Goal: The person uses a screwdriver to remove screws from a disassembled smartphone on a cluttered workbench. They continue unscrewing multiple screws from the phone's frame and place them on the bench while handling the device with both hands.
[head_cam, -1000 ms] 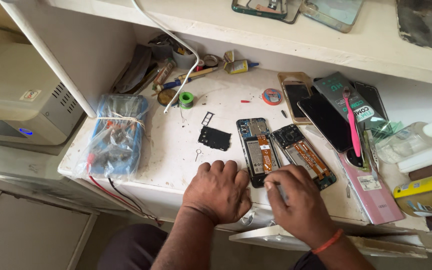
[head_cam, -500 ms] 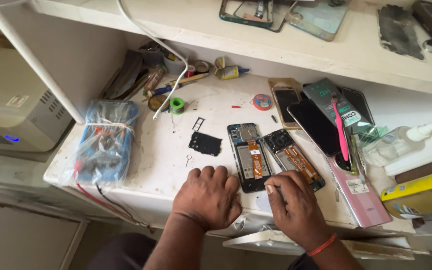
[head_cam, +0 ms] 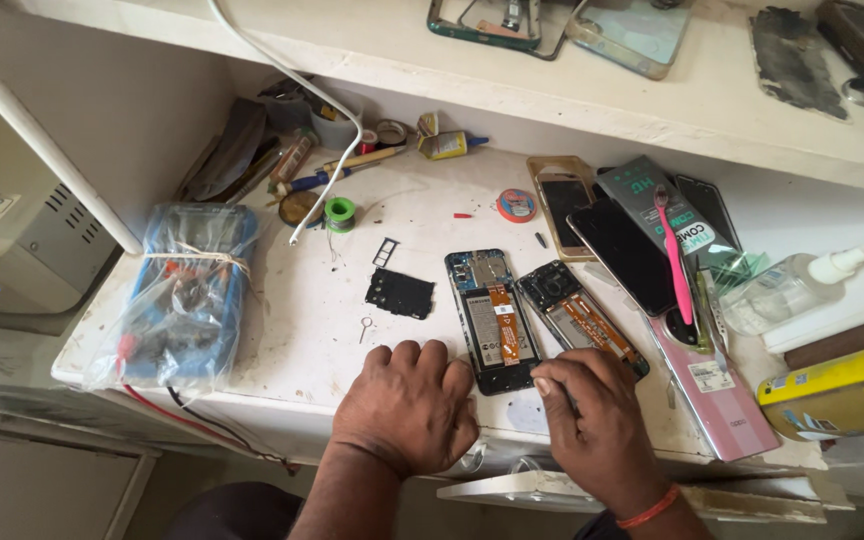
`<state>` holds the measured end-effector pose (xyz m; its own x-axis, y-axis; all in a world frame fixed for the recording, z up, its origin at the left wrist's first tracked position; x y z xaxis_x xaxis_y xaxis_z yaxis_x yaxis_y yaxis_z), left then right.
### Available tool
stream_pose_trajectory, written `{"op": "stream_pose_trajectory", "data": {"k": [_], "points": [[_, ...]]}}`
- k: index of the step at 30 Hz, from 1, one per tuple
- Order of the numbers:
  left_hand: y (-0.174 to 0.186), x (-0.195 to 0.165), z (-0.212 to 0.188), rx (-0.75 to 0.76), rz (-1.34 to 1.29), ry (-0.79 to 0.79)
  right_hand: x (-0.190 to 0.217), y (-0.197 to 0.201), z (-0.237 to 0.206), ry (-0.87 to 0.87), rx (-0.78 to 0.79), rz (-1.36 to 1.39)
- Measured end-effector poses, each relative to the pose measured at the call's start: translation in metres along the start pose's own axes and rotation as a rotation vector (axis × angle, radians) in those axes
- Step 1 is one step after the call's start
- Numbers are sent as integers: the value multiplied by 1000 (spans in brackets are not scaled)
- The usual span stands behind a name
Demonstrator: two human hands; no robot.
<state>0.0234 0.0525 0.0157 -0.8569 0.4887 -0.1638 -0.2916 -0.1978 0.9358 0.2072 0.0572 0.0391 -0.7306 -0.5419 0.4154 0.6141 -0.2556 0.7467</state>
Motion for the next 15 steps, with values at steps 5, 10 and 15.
{"op": "stream_pose_trajectory", "data": {"k": [5, 10, 15], "points": [[1, 0, 0, -4, -7, 7, -7, -1, 7, -84, 64, 53], [2, -1, 1, -8, -10, 3, -2, 1, 16, -16, 96, 18], [4, -2, 1, -20, -11, -4, 3, 1, 22, 32, 142, 22]]}}
Point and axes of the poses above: each hand's wrist, its own z-axis towards the middle knuckle, its own y-axis out of the back of the hand, x = y × z, the point moved 6 cm from there along z, towards the middle knuckle, and after that the axes turned 2 degrees about -y, right-handed, at the moved point
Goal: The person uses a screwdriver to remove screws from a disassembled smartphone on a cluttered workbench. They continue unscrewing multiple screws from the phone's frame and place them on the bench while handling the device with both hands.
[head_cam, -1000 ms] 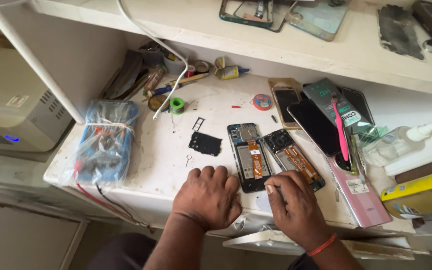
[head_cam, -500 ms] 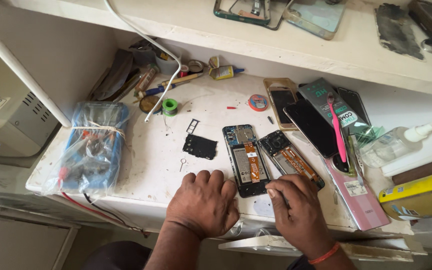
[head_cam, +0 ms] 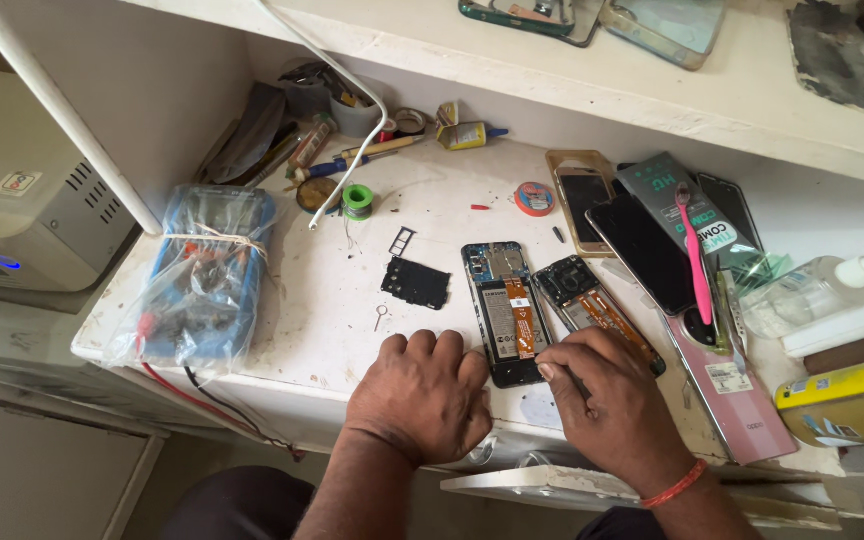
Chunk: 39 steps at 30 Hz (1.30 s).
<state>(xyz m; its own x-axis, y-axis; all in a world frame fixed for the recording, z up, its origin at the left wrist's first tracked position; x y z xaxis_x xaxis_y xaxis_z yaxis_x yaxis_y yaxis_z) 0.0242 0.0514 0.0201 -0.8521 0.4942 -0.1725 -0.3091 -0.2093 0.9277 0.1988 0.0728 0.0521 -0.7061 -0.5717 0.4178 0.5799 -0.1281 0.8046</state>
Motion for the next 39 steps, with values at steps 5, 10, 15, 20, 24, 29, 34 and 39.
{"op": "stream_pose_trajectory", "data": {"k": [5, 10, 15, 20, 24, 29, 34, 39], "points": [[-3, 0, 1, 82, 22, 14, 5, 2, 5, 56, 38, -69], [-1, 0, 1, 72, 20, 14, 8, 4, 6, 67, 61, -90], [-3, 0, 2, 98, 20, 13, 7, 3, 6, 30, 74, -65], [-1, -1, 1, 53, 9, 11, 2, 5, 2, -68, 86, 12], [0, -1, 1, 39, 10, 8, 12, 8, -4, 46, 19, -4], [-5, 0, 2, 116, 11, 25, 10, 8, -6, -3, 23, 21], [-4, 0, 1, 74, -2, 18, -1, 24, -10, -40, -172, -7], [-5, 1, -1, 46, -31, 9, -36, 41, -19, -213, -346, 115]]}}
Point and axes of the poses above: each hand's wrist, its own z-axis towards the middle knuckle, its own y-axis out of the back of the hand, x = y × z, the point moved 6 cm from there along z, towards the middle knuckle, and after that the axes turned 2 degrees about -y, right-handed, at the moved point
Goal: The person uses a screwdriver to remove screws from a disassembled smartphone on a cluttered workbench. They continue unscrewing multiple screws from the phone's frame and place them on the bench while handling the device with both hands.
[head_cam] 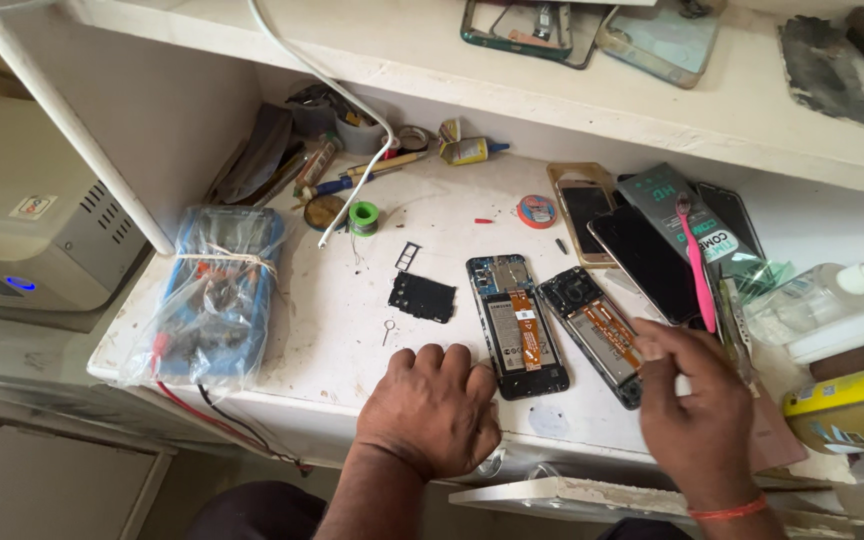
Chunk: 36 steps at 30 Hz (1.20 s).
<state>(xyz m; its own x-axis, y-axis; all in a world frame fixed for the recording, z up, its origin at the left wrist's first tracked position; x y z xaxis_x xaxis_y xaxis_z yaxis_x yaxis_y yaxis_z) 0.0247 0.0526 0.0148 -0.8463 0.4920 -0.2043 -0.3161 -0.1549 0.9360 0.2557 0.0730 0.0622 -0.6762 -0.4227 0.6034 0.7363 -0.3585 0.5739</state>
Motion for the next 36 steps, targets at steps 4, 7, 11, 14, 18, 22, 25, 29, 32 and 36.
{"op": "stream_pose_trajectory", "data": {"k": [4, 7, 11, 14, 18, 22, 25, 29, 32, 36], "points": [[1, -1, -2, -72, -14, -17, -32, 20, -9, -155, -90, -65], [4, 0, -4, -140, -25, -33, -54, 30, -17, -220, -147, -77], [4, 1, -4, -168, -26, -49, -83, 48, -27, -240, -239, -35], [3, 2, -4, -147, -15, -46, -103, 60, -32, -284, -292, -5], [3, 2, -3, -127, -15, -47, -108, 66, -37, -249, -287, -101], [0, 3, -1, -45, -17, -28, -98, 64, -35, -269, -294, -200], [0, 3, -1, -15, -16, -19, -86, 63, -17, -250, -191, -401], [-2, 3, 0, 25, -6, -13, -73, 59, 5, -221, -85, -583], [-1, 3, -1, 10, -14, -12, -69, 55, 11, -243, -27, -681], [-1, 3, -1, -8, -17, -14, -66, 51, 17, -228, 9, -775]]}}
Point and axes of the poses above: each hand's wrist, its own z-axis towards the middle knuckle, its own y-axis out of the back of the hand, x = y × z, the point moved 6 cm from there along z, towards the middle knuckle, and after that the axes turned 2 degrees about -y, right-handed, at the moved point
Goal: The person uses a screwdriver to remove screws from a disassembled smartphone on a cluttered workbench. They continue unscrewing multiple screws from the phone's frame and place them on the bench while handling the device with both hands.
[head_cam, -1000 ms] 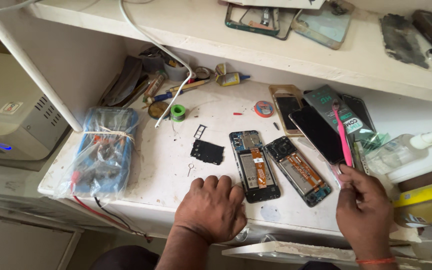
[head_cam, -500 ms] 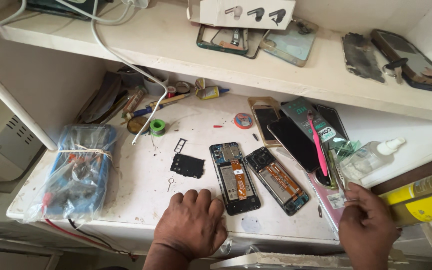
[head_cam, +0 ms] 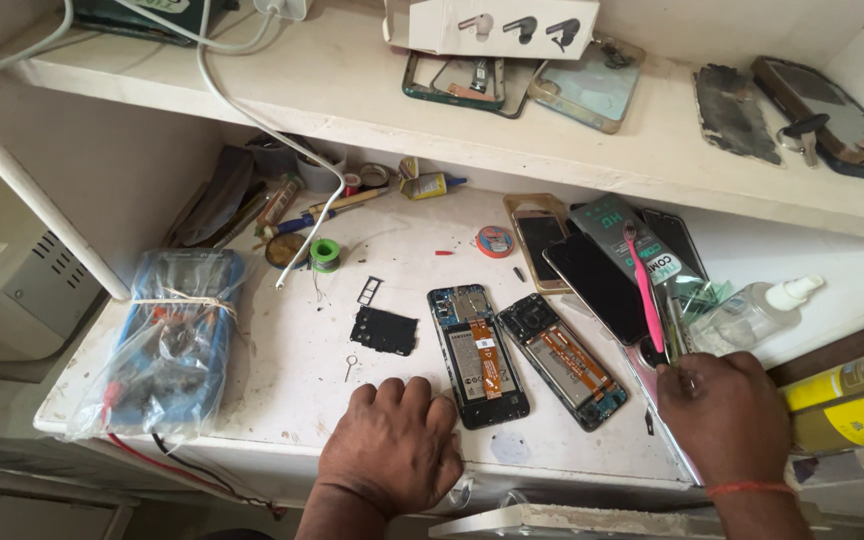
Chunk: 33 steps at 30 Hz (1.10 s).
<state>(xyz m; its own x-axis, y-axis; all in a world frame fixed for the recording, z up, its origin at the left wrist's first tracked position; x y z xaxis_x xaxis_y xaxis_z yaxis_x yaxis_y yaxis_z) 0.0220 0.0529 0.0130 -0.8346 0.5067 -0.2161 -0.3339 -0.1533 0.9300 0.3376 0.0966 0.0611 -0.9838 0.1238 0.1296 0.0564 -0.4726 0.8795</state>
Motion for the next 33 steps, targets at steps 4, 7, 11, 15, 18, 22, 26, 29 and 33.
{"op": "stream_pose_trajectory", "data": {"k": [4, 7, 11, 15, 18, 22, 26, 29, 33], "points": [[-1, 0, 0, 4, 3, 5, -10, -10, 10, -150, 192, -123], [0, 0, -1, -5, -2, 3, -15, -16, 15, -219, 310, -164], [-1, 0, 0, 14, 1, 6, -19, -13, 18, -219, 329, -200], [-1, 0, 0, 31, 13, 8, -20, 1, 14, -218, 231, -117], [1, 0, 1, 12, 27, 3, -9, 16, 9, -154, 119, -42], [-3, 1, 1, 64, 31, 20, 11, 51, -1, -2, -135, 167], [-2, 2, 1, 68, 30, 20, 22, 80, -13, 60, -273, 522], [1, 2, 1, 62, 27, 11, 26, 93, -22, 51, -236, 619], [13, 0, 2, -37, -5, -22, 48, 97, -37, 129, -210, 622]]}}
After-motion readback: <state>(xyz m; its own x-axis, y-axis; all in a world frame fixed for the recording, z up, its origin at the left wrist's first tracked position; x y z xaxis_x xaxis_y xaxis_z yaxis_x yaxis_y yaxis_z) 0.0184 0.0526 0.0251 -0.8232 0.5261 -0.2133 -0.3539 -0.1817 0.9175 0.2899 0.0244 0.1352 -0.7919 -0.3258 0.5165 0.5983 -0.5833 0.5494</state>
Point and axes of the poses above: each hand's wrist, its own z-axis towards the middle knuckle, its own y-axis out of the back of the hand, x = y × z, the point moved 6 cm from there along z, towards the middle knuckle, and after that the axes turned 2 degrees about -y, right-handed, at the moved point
